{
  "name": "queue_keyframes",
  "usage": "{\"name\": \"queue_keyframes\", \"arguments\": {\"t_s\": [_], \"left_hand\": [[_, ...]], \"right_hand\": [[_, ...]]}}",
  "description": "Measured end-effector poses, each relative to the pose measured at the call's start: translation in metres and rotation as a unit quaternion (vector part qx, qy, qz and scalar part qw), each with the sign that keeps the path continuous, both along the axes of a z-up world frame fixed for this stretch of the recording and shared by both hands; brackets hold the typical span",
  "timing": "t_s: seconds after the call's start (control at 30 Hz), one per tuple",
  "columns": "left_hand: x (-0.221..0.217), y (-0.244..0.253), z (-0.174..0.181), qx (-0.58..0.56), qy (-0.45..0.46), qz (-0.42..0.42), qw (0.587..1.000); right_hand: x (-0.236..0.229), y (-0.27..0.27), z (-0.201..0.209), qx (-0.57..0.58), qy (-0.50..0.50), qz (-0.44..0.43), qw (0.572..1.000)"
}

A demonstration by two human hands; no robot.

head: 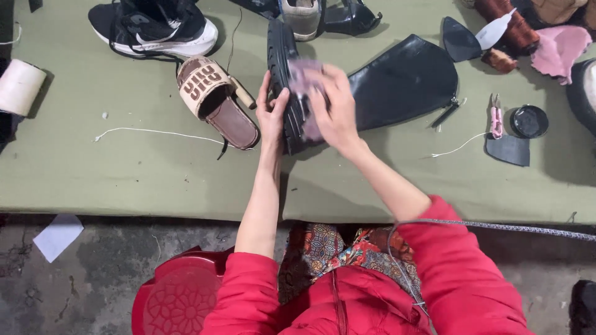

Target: The person cleans a black boot on a table using a cloth and a brush. They wipe the boot's surface with the cloth, then use the brush to scrub the boot, focusing on the sole and upper parts.

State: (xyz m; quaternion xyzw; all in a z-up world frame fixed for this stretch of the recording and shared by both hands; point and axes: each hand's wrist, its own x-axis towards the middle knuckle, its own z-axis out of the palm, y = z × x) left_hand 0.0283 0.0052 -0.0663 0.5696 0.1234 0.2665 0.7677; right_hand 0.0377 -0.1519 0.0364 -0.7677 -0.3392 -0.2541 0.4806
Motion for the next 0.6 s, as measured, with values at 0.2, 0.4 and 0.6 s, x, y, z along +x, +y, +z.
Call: {"name": "queue_keyframes", "arguments": {"t_s": [0.2, 0.4, 0.6], "left_hand": [[0.001, 0.003, 0.012, 0.017, -0.016, -0.03, 0.999], [0.013, 0.002, -0.004, 0.056, 0.02, 0.038, 0.998], [0.009, -0.005, 0.0, 0.103, 0.042, 0.063, 0.992]], "right_hand": [[0.028, 0.054, -0.041, -0.145, 0.173, 0.003, 0.974], [-0.005, 0.028, -0.057, -0.149, 0.1, -0.03, 0.983], [-0.028, -0.024, -0.092, -0.216, 0.114, -0.043, 0.969]]}}
